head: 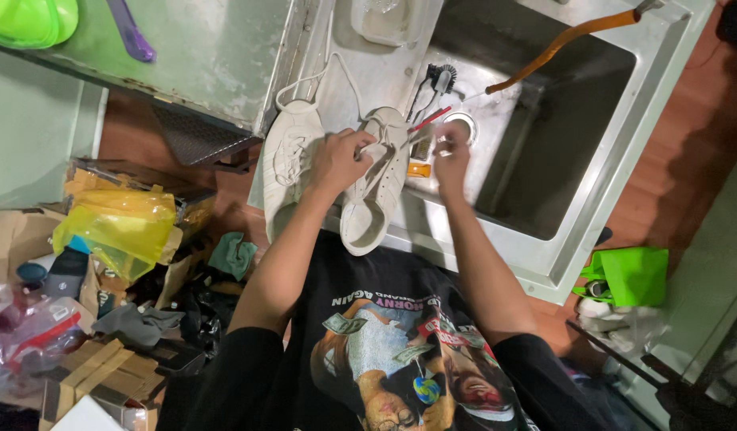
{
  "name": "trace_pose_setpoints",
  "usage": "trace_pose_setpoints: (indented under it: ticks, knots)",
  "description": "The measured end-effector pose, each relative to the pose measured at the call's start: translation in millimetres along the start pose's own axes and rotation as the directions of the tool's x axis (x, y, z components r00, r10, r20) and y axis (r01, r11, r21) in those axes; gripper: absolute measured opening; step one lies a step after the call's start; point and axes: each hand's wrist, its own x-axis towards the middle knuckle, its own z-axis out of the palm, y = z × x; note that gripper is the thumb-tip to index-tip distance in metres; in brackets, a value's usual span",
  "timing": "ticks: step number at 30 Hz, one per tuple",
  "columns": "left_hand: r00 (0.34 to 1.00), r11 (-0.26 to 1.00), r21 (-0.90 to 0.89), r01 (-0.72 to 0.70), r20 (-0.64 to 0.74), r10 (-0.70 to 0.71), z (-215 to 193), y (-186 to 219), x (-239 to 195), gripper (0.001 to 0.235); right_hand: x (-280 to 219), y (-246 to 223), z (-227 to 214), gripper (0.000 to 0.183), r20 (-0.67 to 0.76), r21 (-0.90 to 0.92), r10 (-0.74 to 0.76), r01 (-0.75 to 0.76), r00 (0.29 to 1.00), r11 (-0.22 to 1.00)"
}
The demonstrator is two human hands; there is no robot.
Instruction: The person cleans a pair of white sneakers placed on a kitchen counter. They use a toothbrush to scrub the laces and upper parts of the shoes, occasionally rinsing the brush under running water from the sink faucet.
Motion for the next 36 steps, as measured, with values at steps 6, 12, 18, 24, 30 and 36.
trace_pose_setpoints:
  ticks: [6, 12, 18, 24, 30, 36]
  knots:
    - [0.998, 0.998, 0.044, 0.047, 0.039, -0.049, -10.6, -0.6, 3.5, 0.024, 87.8, 18.0, -90.1, 0.005, -0.460, 0.147, 0.103, -0.039, 0.882, 0.988]
    - [1.000, 0.997, 0.075, -0.006, 0.007, 0.006, -0.7, -4.7, -0.5, 0.031, 15.9, 1.4, -40.7, 0.014, 0.171, -0.096, 0.272, -0.259, 0.947, 0.961]
    - [0.993, 0.984, 0.132, -0.118, 0.007, 0.118, -9.9, 13.6, -8.2, 0.040, -22.5, 2.0, 5.5, 0.030, 0.273, -0.373, 0.208, -0.096, 0.939, 0.923]
    - [0.985, 0.969, 0.189, -0.157, -0.033, 0.166, -3.9, 8.3, -12.0, 0.040, -16.3, -49.4, 14.0, 0.061, 0.173, -0.475, 0.103, -0.009, 0.979, 0.880]
    - [0.987, 0.978, 0.163, -0.133, -0.065, 0.145, 5.8, -1.2, -10.0, 0.039, -13.4, -50.8, 25.3, 0.025, 0.281, -0.652, 0.276, -0.028, 0.919, 0.758]
    - [0.967, 0.973, 0.202, -0.115, -0.202, 0.156, 25.7, -10.8, -10.9, 0.039, 20.1, -4.2, 16.7, 0.020, 0.294, -0.709, 0.326, -0.024, 0.898, 0.704]
